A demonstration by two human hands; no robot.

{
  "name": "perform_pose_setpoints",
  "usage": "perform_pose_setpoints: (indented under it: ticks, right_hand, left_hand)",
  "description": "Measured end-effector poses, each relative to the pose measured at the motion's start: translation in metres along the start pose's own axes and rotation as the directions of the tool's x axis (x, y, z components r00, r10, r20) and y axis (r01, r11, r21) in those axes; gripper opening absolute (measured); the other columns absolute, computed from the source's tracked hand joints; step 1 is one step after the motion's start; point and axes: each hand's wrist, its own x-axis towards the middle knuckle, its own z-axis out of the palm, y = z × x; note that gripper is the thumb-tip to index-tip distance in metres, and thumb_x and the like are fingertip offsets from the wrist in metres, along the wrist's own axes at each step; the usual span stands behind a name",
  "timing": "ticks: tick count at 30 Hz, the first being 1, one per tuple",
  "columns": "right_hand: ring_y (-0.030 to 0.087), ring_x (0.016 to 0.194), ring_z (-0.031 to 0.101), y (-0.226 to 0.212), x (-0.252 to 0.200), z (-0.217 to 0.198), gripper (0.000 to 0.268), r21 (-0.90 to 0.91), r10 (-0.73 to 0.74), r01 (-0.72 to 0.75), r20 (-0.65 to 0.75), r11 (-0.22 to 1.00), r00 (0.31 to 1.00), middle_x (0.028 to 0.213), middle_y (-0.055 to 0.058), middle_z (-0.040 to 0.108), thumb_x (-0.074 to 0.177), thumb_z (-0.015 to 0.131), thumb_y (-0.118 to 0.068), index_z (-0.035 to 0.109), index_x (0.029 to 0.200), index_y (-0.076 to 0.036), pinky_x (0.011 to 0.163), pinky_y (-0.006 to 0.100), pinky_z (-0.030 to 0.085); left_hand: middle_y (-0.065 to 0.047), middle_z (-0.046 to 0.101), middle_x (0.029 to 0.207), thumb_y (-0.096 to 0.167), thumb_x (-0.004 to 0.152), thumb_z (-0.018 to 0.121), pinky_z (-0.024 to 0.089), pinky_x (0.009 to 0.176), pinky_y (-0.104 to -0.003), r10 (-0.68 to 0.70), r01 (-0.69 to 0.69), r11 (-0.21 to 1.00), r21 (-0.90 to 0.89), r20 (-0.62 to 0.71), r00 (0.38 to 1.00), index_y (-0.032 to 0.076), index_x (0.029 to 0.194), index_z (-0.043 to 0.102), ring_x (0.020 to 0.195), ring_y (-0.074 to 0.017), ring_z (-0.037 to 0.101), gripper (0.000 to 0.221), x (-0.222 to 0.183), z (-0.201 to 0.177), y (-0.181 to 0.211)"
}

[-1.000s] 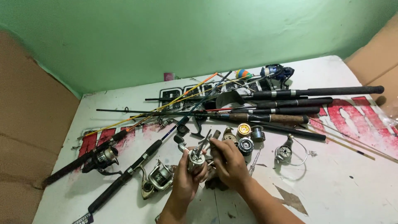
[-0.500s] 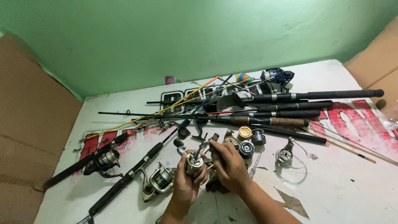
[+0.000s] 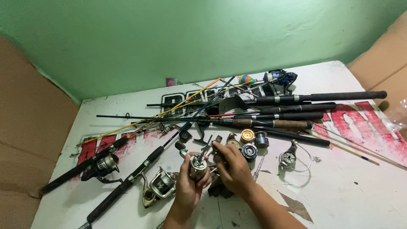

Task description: Disassembling a fishing reel on a workbench surrounded by fishing gear.

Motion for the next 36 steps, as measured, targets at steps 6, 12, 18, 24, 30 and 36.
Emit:
perform_pose_setpoints:
  ticks: [6,12,18,24,30,36]
  right_hand:
    - [0.015,0.073,0.059,0.006,-0.004,0.004,0.047,-0.096,-0.011,0.019,0.083,0.995,0.996,0.103,0.011,0.063,0.095,0.061,-0.007,0.053,0.142,-0.005,0.060,0.024,0.057]
    - [0.013,0.069,0.055,0.014,-0.010,0.012,0.046,0.025,-0.109,0.107,0.062,0.994,0.992,0.097,0.010,0.062,0.099,0.057,-0.005,0.052,0.144,-0.010,0.053,0.022,0.053]
    - [0.014,0.070,0.062,0.008,-0.008,0.011,0.042,0.002,-0.160,0.160,0.066,0.987,0.985,0.106,0.014,0.067,0.095,0.063,-0.002,0.058,0.136,-0.007,0.056,0.022,0.059]
    - [0.012,0.075,0.052,-0.015,0.001,-0.017,0.046,0.240,0.081,-0.078,-0.002,0.968,0.997,0.106,0.009,0.060,0.092,0.053,0.002,0.056,0.137,-0.001,0.065,0.024,0.048]
    - [0.035,0.082,0.067,0.018,-0.010,0.006,0.039,0.135,0.003,0.003,-0.042,0.991,0.999,0.098,0.018,0.067,0.094,0.064,-0.008,0.067,0.132,-0.001,0.074,0.045,0.054]
    - [0.034,0.079,0.068,0.034,-0.024,0.024,0.048,0.037,-0.152,0.152,-0.003,0.988,0.988,0.097,0.015,0.068,0.084,0.071,-0.002,0.070,0.132,-0.005,0.073,0.043,0.057]
  left_hand:
    - [0.005,0.043,0.056,0.046,0.109,0.032,0.034,0.039,-0.027,-0.006,0.006,1.000,0.011,-0.057,0.998,0.003,0.113,0.059,0.043,-0.0086,0.036,0.051,0.002,0.003,0.001]
    - [0.003,0.049,0.063,0.044,0.109,0.035,0.035,0.039,-0.024,-0.002,0.002,1.000,-0.010,-0.059,0.998,0.003,0.113,0.057,0.046,-0.0075,0.041,0.047,0.002,0.001,0.002]
    - [0.004,0.053,0.066,0.040,0.109,0.036,0.035,0.042,-0.022,0.003,-0.004,0.999,-0.036,-0.026,1.000,0.008,0.116,0.057,0.050,-0.0060,0.042,0.039,0.000,0.002,0.004]
    - [0.002,0.048,0.066,0.044,0.108,0.036,0.036,0.055,-0.028,0.011,-0.006,0.998,0.060,-0.071,0.997,0.002,0.117,0.059,0.054,-0.0087,0.041,0.049,-0.001,0.011,0.011]
    - [-0.018,0.063,0.094,0.045,0.106,0.040,0.039,0.047,-0.029,-0.018,0.012,0.999,-0.041,-0.125,0.992,0.005,0.119,0.055,0.046,-0.0119,0.041,0.045,0.005,-0.020,-0.028]
    - [0.001,0.032,0.054,0.049,0.104,0.045,0.037,0.045,-0.027,-0.072,0.055,0.988,-0.148,-0.113,0.991,0.002,0.113,0.057,0.042,-0.0105,0.032,0.049,0.006,-0.008,-0.008]
